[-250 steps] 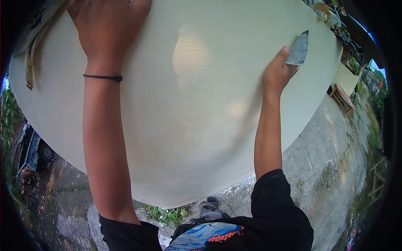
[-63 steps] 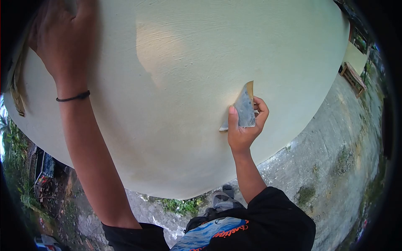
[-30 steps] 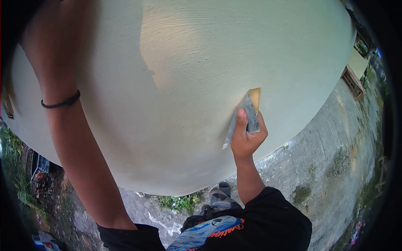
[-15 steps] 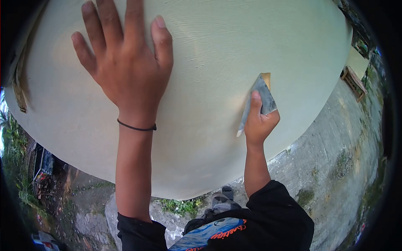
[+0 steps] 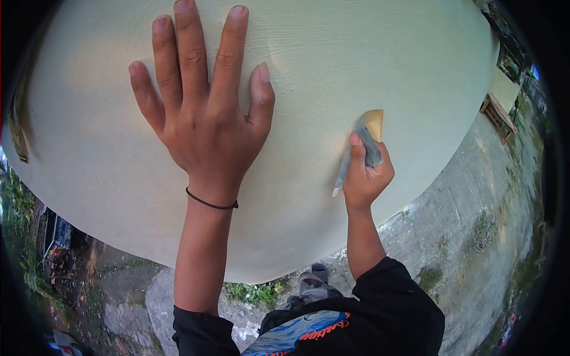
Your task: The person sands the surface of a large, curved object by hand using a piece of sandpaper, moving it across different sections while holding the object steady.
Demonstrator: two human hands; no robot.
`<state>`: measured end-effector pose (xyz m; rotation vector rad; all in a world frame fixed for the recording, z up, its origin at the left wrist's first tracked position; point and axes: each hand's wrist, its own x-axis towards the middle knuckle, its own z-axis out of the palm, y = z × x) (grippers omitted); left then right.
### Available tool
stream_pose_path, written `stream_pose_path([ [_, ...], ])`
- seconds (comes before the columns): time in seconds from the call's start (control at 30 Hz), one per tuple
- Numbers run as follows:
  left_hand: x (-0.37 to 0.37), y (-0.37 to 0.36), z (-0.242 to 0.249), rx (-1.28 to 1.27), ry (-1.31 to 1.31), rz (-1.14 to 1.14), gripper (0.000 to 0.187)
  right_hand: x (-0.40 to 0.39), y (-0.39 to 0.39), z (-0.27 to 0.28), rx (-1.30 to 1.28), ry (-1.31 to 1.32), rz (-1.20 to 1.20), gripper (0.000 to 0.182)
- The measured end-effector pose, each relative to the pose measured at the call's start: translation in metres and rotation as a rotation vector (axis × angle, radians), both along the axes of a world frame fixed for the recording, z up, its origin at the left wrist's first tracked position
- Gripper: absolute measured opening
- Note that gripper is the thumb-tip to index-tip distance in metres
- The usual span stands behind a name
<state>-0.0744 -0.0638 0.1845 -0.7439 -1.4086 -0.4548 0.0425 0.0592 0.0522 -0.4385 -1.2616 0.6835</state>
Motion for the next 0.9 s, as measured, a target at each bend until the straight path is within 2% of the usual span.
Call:
stream_pose_path([
  [0.13, -0.001, 0.0, 0.0, 0.013, 0.0, -0.024, 0.042, -0.007, -0.004, -0.01, 0.045, 0.028, -0.045, 0.012],
  [0.23, -0.002, 0.0, -0.001, 0.011, 0.0, -0.044, 0.041, -0.006, -0.003, -0.004, 0.003, 0.043, -0.008, 0.013],
  [0.3, -0.003, 0.0, -0.001, 0.017, 0.007, -0.063, 0.041, -0.008, -0.003, -0.001, -0.055, 0.146, 0.066, 0.014],
  [0.43, -0.004, 0.0, -0.001, 0.017, 0.013, -0.053, 0.041, -0.008, -0.004, -0.004, 0.019, 0.043, 0.048, 0.016],
  [0.5, -0.003, 0.0, -0.001, 0.023, 0.02, -0.058, 0.04, -0.006, -0.004, 0.015, -0.083, 0.186, 0.077, 0.017],
  [0.63, -0.004, 0.0, -0.001, 0.031, 0.019, -0.093, 0.04, -0.007, -0.003, 0.009, -0.132, 0.272, 0.065, 0.018],
  [0.7, -0.003, 0.0, -0.001, 0.026, 0.011, -0.094, 0.04, -0.011, -0.01, -0.013, 0.174, -0.021, -0.095, 0.019],
  [0.73, -0.003, 0.0, 0.0, 0.03, 0.011, -0.091, 0.04, -0.011, -0.006, -0.01, 0.179, -0.02, -0.092, 0.019],
  [0.83, -0.003, 0.0, -0.002, 0.027, 0.013, -0.105, 0.039, -0.005, 0.0, 0.014, -0.147, 0.226, 0.078, 0.014],
  [0.87, -0.003, 0.0, -0.002, 0.026, 0.015, -0.103, 0.039, -0.007, -0.001, 0.008, -0.15, 0.224, 0.076, 0.014],
  [0.9, -0.002, 0.0, -0.001, 0.029, 0.021, -0.1, 0.039, -0.01, -0.002, -0.003, -0.042, 0.149, 0.02, 0.014],
])
